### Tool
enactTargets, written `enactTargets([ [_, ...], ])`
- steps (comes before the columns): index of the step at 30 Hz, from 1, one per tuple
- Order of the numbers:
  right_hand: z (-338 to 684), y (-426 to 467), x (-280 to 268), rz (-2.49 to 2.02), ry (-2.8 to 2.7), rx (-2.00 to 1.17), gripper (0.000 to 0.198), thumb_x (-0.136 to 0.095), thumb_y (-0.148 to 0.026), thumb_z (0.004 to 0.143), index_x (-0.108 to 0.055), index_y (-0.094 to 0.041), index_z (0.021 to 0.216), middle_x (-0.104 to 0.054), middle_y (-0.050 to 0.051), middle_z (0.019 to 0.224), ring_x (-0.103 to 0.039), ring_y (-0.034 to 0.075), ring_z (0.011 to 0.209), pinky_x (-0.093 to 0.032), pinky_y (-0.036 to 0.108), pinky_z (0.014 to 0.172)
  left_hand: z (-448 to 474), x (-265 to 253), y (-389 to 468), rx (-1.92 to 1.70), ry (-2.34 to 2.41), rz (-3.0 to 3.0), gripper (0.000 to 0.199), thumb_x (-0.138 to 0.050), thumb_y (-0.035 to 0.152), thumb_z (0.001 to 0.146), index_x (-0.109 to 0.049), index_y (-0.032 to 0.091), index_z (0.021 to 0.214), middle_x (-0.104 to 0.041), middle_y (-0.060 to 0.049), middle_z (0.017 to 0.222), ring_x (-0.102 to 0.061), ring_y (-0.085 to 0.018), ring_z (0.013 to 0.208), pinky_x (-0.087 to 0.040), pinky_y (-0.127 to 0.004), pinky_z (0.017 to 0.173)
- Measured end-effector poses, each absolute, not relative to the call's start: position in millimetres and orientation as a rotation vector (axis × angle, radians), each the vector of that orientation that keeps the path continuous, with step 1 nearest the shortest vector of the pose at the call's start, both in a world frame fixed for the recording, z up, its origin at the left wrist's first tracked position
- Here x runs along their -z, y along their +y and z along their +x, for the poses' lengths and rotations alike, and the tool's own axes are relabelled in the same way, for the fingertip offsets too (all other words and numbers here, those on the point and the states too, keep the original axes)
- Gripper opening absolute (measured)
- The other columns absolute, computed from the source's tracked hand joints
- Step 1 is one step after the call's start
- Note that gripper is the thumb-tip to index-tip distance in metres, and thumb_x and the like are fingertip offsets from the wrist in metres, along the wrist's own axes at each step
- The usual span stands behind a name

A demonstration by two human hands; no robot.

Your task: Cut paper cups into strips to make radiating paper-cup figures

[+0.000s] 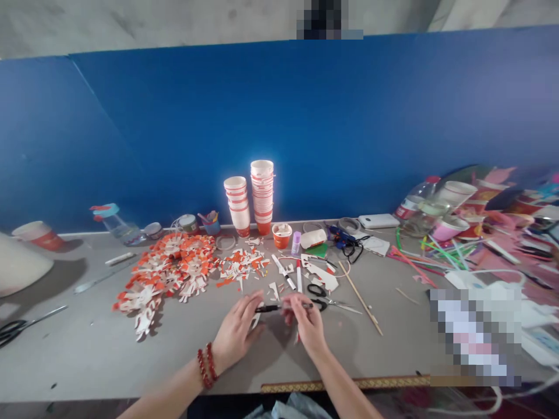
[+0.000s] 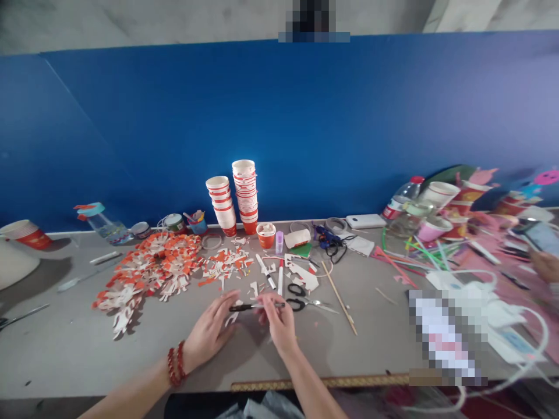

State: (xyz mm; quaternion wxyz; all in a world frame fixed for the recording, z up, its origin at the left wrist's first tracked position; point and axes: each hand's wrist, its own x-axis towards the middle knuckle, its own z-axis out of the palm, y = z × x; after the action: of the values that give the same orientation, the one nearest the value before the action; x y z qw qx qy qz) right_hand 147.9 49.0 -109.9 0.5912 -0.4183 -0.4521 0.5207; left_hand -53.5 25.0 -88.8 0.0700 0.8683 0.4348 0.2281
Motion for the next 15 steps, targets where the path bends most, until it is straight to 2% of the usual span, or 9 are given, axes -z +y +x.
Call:
enactTargets([
  [2, 156, 50, 107, -0.95, -0.826, -1.038, 0.037, -0.061, -0.051, 0.085, -0.063, -0.016, 0.077, -0.065, 0.003, 0.062, -0.059, 0.014, 0.046, -0.044, 0.022, 0.041, -50, 92, 16, -0.523, 1.175, 2.684, 0.074, -0.042, 0.052, 0.093, -0.016, 0.015, 0.151, -0.03, -0.016, 0.155, -0.029, -0.03, 0.142, -0.033, -0.045, 0.112],
  [4, 169, 53, 99, -0.93, -0.644, -0.869, 0.034, -0.061, -0.049, 0.085, -0.06, -0.016, 0.075, -0.063, 0.0, 0.058, -0.056, 0.012, 0.043, -0.04, 0.021, 0.039, -48, 92, 15, -0.274, 0.84, 2.787, 0.086, -0.042, 0.064, 0.088, -0.008, 0.019, 0.153, -0.02, -0.01, 0.159, -0.021, -0.03, 0.145, -0.02, -0.046, 0.118],
  [7, 193, 58, 83, -0.881, -0.56, -0.725, 0.032, -0.062, -0.047, 0.084, -0.06, -0.016, 0.076, -0.062, -0.001, 0.058, -0.053, 0.011, 0.042, -0.038, 0.021, 0.04, -46, 91, 34, -0.092, 0.58, 2.814, 0.087, -0.036, 0.069, 0.087, -0.008, 0.022, 0.154, -0.02, -0.007, 0.159, -0.02, -0.028, 0.145, -0.01, -0.044, 0.12],
  [12, 232, 57, 66, -0.834, -0.507, -0.543, 0.029, -0.064, -0.043, 0.083, -0.062, -0.016, 0.073, -0.06, -0.002, 0.053, -0.053, 0.011, 0.042, -0.038, 0.022, 0.04, -37, 83, 71, -0.171, 0.952, 2.808, 0.087, -0.037, 0.068, 0.087, -0.012, 0.016, 0.153, -0.02, -0.016, 0.158, -0.017, -0.033, 0.145, -0.006, -0.053, 0.117],
  [15, 244, 55, 67, -0.861, -0.486, -0.487, 0.03, -0.067, -0.043, 0.08, -0.063, -0.015, 0.072, -0.061, -0.001, 0.055, -0.054, 0.011, 0.042, -0.037, 0.021, 0.038, -3, 80, 52, -0.218, 0.625, 2.844, 0.087, -0.035, 0.066, 0.089, -0.009, 0.014, 0.153, -0.02, -0.014, 0.158, -0.015, -0.028, 0.146, -0.003, -0.047, 0.119],
])
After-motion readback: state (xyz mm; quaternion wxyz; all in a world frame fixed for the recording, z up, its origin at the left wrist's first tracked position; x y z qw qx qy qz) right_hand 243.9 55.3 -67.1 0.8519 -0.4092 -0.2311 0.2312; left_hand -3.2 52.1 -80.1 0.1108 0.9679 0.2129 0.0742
